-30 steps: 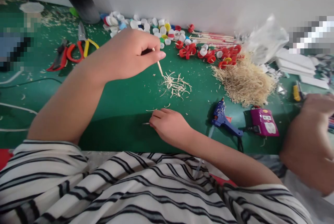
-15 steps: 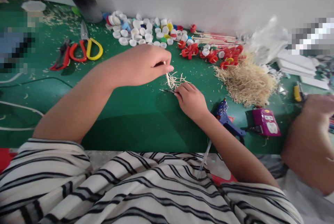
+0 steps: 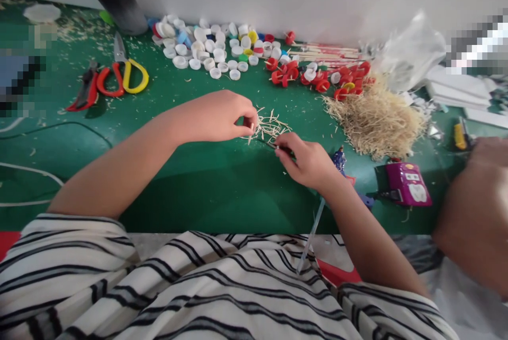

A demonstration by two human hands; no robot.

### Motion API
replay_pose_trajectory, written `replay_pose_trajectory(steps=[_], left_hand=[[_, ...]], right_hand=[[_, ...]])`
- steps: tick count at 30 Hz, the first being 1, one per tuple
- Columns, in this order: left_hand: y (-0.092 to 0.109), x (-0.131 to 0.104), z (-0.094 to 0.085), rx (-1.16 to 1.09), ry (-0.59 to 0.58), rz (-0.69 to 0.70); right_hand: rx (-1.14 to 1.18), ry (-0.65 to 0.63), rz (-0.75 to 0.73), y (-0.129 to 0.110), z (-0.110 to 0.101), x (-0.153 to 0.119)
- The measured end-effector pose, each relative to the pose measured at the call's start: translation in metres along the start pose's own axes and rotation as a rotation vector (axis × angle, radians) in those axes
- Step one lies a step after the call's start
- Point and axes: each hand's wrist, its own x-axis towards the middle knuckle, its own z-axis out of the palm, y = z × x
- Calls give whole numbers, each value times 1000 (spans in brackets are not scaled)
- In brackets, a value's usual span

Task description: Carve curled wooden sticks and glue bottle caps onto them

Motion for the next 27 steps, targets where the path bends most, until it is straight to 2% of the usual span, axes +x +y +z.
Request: replay_pose_trajectory(steps=[4, 8, 11, 16, 23, 27], left_hand=[[-7, 4, 6, -35, -13, -1], [-14, 6, 11, -2, 16, 42], [-14, 8, 13, 27, -11, 23], [-11, 8, 12, 26, -52, -12], [-17, 7, 10, -97, 31, -39], [-17, 8, 9, -137, 60, -75]], right_hand=[[-140, -101, -135, -5, 3, 2], [-275, -191, -123, -7, 1, 8], [-364, -242, -109, -9, 1, 15], [-343, -188, -99, -12, 2, 22], [-395, -185, -30, -18, 0, 28], [-451, -241, 25, -28, 3, 35]])
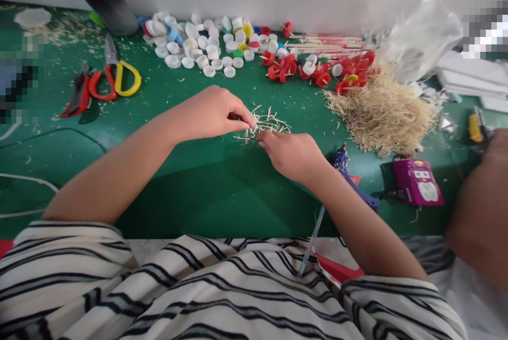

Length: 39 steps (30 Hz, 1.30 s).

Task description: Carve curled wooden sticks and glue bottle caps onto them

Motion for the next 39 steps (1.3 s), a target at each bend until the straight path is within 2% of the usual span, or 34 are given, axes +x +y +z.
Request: replay_pose_trajectory(steps=[4, 12, 19, 23, 34, 39], left_hand=[[3, -1, -2, 15, -19, 0], [7, -2, -5, 51, -34, -26], [3, 1, 4, 45, 4, -18], [2, 5, 10, 56, 36, -60], [-1, 1, 7, 33, 24, -100], [-1, 2, 9, 33, 29, -109]], right_hand=[[-126, -102, 97, -12, 1, 7], [-161, -154, 206, -25, 6, 8], [-116, -168, 248, -30, 5, 8], [-89, -202, 269, -31, 2, 9], [-62, -287, 259, -38, 1, 9], [-62, -246, 283, -37, 1, 9]])
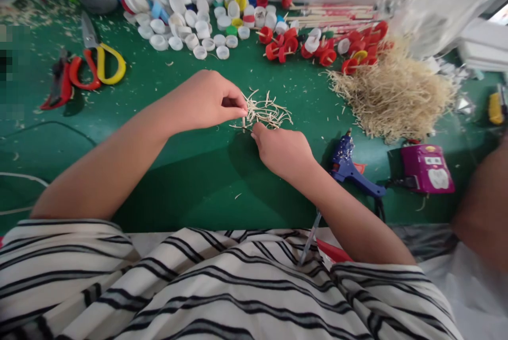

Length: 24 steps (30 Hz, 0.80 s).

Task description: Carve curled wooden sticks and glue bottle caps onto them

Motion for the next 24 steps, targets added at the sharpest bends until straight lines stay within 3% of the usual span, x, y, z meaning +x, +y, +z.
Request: replay_pose_trajectory(steps=[5, 18, 24], left_hand=[[-2, 1, 2, 18, 2, -21], [0, 2, 4, 7, 30, -39], [-3, 4, 6, -8, 48, -43]], right_hand=[[6, 70, 36, -2, -3, 4], [31, -13, 16, -2, 1, -2], [60, 24, 50, -1, -1, 3]])
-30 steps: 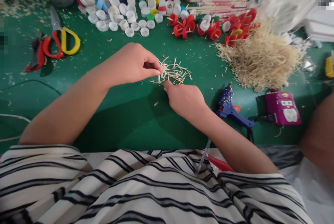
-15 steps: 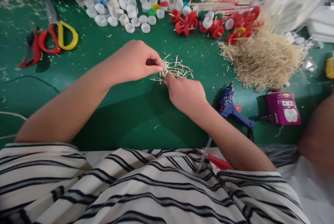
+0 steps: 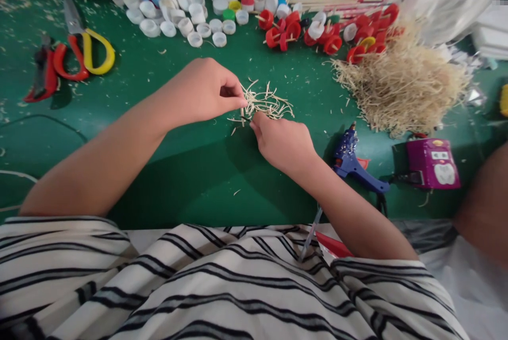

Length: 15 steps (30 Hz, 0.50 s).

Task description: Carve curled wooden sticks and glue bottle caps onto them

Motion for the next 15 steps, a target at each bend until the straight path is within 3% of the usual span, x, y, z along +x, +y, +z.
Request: replay_pose_trajectory(steps=[15], left_hand=[[12, -3, 4, 42, 19, 8]], right_hand=[[-62, -53, -25, -3, 1, -3]])
